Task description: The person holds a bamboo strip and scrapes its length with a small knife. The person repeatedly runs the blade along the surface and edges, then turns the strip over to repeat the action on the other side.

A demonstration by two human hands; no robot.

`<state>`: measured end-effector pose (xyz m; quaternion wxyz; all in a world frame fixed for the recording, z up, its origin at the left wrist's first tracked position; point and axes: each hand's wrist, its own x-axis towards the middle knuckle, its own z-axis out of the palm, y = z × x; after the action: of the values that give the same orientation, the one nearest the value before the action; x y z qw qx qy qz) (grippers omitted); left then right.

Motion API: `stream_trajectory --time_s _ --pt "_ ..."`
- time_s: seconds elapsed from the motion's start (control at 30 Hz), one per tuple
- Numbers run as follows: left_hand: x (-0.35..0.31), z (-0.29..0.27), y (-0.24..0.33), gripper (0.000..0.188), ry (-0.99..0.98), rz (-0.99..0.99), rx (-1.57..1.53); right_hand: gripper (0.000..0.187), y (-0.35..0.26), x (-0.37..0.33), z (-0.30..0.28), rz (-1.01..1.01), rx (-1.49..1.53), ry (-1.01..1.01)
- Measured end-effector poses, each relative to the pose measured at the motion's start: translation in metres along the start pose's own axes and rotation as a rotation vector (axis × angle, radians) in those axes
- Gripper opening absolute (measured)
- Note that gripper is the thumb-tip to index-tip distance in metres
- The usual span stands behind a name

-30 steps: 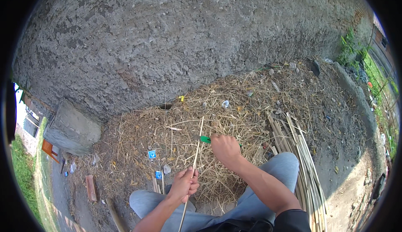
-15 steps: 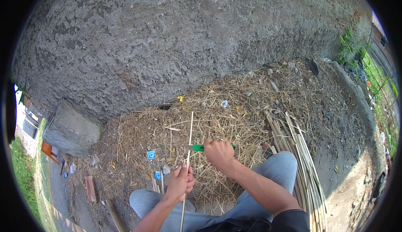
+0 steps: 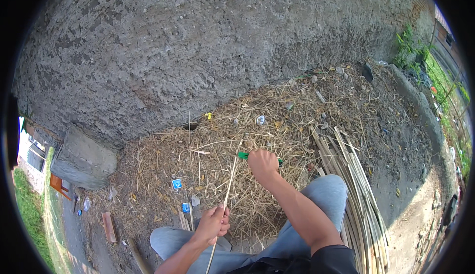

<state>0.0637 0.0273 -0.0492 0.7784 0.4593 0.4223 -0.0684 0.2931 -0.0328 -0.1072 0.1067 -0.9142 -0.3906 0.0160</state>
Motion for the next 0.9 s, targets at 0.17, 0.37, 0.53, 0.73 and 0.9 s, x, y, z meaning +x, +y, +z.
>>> stream_trajectory --time_s 0.17,0.37,0.53,0.73,0.9 --pt "0.004 -0.003 0.003 0.028 0.016 -0.039 -0.009 0.010 -0.004 0.012 0.013 0.080 0.029 -0.165" --pt "0.017 -0.017 0.000 0.027 0.001 -0.078 -0.043 0.012 -0.010 0.017 0.033 0.083 0.009 -0.176" --pt "-0.013 -0.007 0.007 0.026 -0.072 -0.124 0.104 0.016 0.024 0.018 0.053 0.237 0.041 -0.302" --pt "0.014 -0.058 0.028 0.027 -0.004 -0.024 -0.095 0.013 0.000 0.006 0.007 0.133 0.202 -0.161" --pt "0.016 -0.036 0.018 0.019 0.000 0.127 -0.054 0.015 -0.023 -0.013 -0.030 0.047 0.364 -0.059"
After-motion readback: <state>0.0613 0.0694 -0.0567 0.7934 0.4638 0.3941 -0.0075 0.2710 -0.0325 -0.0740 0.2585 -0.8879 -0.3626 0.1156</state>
